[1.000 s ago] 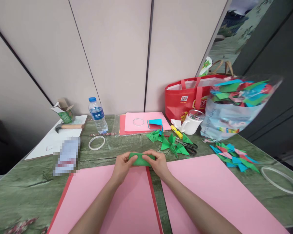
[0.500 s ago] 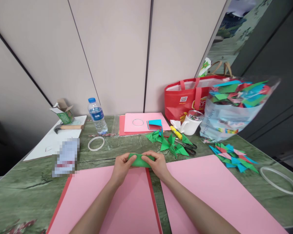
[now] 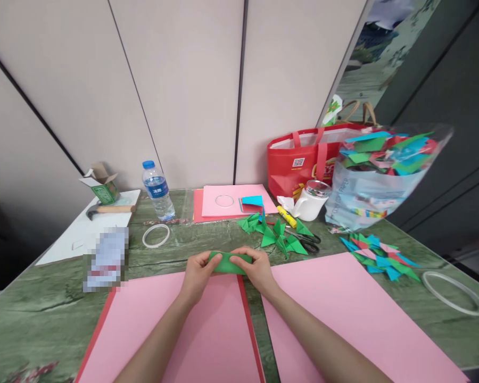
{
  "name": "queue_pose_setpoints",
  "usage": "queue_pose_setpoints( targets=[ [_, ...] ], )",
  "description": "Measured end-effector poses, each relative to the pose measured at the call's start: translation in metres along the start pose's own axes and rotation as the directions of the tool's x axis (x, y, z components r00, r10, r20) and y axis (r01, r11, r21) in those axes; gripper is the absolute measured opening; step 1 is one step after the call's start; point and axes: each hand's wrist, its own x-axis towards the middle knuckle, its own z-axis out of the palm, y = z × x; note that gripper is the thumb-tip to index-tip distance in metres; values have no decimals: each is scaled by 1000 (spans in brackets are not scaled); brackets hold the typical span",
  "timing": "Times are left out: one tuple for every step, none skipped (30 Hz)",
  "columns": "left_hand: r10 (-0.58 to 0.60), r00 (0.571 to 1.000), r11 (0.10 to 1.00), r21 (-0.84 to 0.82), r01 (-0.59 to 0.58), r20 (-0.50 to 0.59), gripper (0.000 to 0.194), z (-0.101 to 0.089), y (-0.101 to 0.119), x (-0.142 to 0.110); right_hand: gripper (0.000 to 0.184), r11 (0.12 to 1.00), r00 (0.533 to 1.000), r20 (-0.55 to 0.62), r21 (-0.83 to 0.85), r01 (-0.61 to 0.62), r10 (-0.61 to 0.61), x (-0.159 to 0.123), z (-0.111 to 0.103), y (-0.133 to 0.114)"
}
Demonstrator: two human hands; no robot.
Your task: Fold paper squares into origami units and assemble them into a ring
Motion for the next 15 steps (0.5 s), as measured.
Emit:
queue_pose_setpoints(
  targets=[
    [-2,1000,1000,-1,2,3,24,0,0,0,11,1000,1000,1,-1,6,-6,0,0,0],
    [-3,1000,1000,1,3,6,24,0,-1,0,11,1000,1000,2,0,12,-12,0,0,0],
    [0,1000,1000,4,0,7,24,-1,-1,1,10,1000,1000,4,1,17,-17,0,0,0],
    [2,1000,1000,8,-2,9,24,-1,-2,1,10,1000,1000,7,3,21,-21,0,-1,0],
    [4,1000,1000,10,-4,12,23,-1,-3,1,10,1000,1000,9,4,22,-22,0,-1,0],
    [5,1000,1000,12,-5,15,23,-2,-3,1,10,1000,1000,12,6,22,-22,0,-1,0],
    [7,1000,1000,13,-7,21,23,-2,-4,1,10,1000,1000,15,7,21,-21,0,-1,0],
    [10,1000,1000,15,-10,27,22,-2,-4,1,11,1000,1000,17,9,18,-18,1,-1,0],
    [13,999,1000,21,-14,35,21,-2,-3,1,11,1000,1000,17,10,12,-12,1,-1,0],
    [16,999,999,31,-17,43,20,-2,-3,1,12,1000,1000,15,9,3,-3,1,-1,0],
    [18,999,999,45,-20,51,19,-2,-2,1,13,1000,1000,13,7,-6,6,1,-1,0],
    [16,998,998,62,-19,61,19,-2,-1,1,13,1000,1000,12,3,-16,16,1,-2,0],
    [9,998,997,79,-14,65,20,-2,0,0,14,1000,1000,10,0,-25,25,2,-2,0],
    [-4,998,996,91,-2,68,22,-1,1,0,14,999,999,11,-2,-32,32,2,-2,0],
    [-21,998,995,96,14,66,24,-1,2,0,14,999,999,12,-3,-36,36,2,-3,0]
  ],
)
